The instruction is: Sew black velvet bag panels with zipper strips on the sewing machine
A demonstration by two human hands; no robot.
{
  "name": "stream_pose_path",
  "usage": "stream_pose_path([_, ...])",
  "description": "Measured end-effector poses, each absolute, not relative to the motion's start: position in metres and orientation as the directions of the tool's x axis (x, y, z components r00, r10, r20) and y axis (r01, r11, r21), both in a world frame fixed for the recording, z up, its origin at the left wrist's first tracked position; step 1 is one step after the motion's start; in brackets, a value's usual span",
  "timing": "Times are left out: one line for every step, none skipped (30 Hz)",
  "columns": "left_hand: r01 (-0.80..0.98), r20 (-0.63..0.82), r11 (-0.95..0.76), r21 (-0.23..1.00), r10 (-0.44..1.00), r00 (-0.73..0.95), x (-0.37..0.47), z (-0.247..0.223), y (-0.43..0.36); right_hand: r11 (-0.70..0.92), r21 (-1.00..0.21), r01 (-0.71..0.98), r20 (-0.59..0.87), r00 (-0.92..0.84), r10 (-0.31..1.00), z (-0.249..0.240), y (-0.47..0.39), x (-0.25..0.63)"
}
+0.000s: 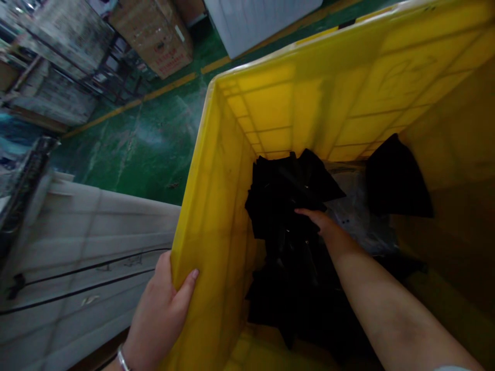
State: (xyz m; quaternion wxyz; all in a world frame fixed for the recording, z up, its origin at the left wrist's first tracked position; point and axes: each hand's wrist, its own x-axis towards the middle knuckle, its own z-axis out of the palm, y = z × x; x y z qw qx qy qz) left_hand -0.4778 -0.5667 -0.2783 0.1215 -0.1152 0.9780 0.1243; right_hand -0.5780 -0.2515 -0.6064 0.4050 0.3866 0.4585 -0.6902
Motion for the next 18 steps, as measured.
stream_pose_path([-0.255,-0.263,0.942,0.219,-0.195,-0.945,-0.478,-0.279,-0.567,-0.259,-0.324,0.910,-0.904,-0.378,-0.199,-0.600,-0.252,-0.572])
stream_pose_path([-0.258,-0.266,0.940,0.223,-0.196,-0.944,-0.479,-0.279,-0.567,-0.266,-0.328,0.906,-0.903,-0.384,-0.195,-0.593,-0.253,-0.565])
stream_pose_path([-0.263,-0.271,0.938,0.225,-0.199,-0.942,-0.479,-0.279,-0.567,-0.272,-0.334,0.902,-0.900,-0.391,-0.192,-0.585,-0.253,-0.558])
stream_pose_path([-0.268,-0.276,0.937,0.225,-0.202,-0.939,-0.479,-0.279,-0.567,-0.279,-0.339,0.898,-0.898,-0.398,-0.190,-0.576,-0.253,-0.550])
stream_pose_path([-0.273,-0.281,0.936,0.224,-0.206,-0.937,-0.479,-0.278,-0.566,-0.286,-0.344,0.894,-0.895,-0.405,-0.190,-0.567,-0.253,-0.543])
stream_pose_path([-0.275,-0.284,0.935,0.223,-0.207,-0.936,-0.479,-0.278,-0.566,-0.293,-0.347,0.891,-0.892,-0.410,-0.191,-0.557,-0.253,-0.535])
stream_pose_path([-0.274,-0.283,0.936,0.221,-0.208,-0.936,-0.479,-0.278,-0.566,-0.300,-0.347,0.889,-0.890,-0.413,-0.194,-0.546,-0.252,-0.527])
stream_pose_path([-0.270,-0.279,0.938,0.217,-0.205,-0.938,-0.478,-0.278,-0.566,-0.307,-0.346,0.887,-0.888,-0.415,-0.199,-0.534,-0.251,-0.519])
stream_pose_path([-0.264,-0.274,0.941,0.213,-0.202,-0.940,-0.477,-0.279,-0.566,-0.316,-0.342,0.885,-0.885,-0.416,-0.207,-0.522,-0.250,-0.511])
stream_pose_path([-0.257,-0.266,0.943,0.210,-0.198,-0.943,-0.477,-0.280,-0.566,-0.325,-0.338,0.883,-0.882,-0.418,-0.219,-0.508,-0.250,-0.502])
stream_pose_path([-0.250,-0.256,0.945,0.210,-0.193,-0.947,-0.476,-0.282,-0.567,-0.336,-0.333,0.881,-0.878,-0.420,-0.231,-0.493,-0.250,-0.492])
stream_pose_path([-0.241,-0.243,0.946,0.217,-0.187,-0.952,-0.476,-0.285,-0.567,-0.347,-0.330,0.878,-0.873,-0.424,-0.242,-0.477,-0.250,-0.482])
stream_pose_path([-0.231,-0.228,0.945,0.233,-0.178,-0.957,-0.476,-0.287,-0.568,-0.357,-0.328,0.875,-0.868,-0.428,-0.252,-0.459,-0.251,-0.471])
stream_pose_path([-0.220,-0.210,0.940,0.260,-0.167,-0.963,-0.477,-0.290,-0.569,-0.368,-0.326,0.871,-0.864,-0.433,-0.258,-0.441,-0.253,-0.459])
stream_pose_path([-0.210,-0.191,0.930,0.301,-0.156,-0.969,-0.479,-0.291,-0.570,-0.377,-0.325,0.867,-0.861,-0.436,-0.261,-0.421,-0.255,-0.447])
stream_pose_path([-0.205,-0.177,0.909,0.363,-0.149,-0.973,-0.480,-0.291,-0.570,-0.385,-0.324,0.864,-0.859,-0.439,-0.262,-0.400,-0.257,-0.435])
stream_pose_path([-0.209,-0.170,0.876,0.435,-0.148,-0.974,-0.482,-0.288,-0.570,-0.391,-0.324,0.861,-0.859,-0.441,-0.261,-0.379,-0.259,-0.423])
stream_pose_path([-0.221,-0.169,0.835,0.504,-0.155,-0.973,-0.483,-0.282,-0.570,-0.396,-0.325,0.859,-0.858,-0.444,-0.258,-0.357,-0.260,-0.410])
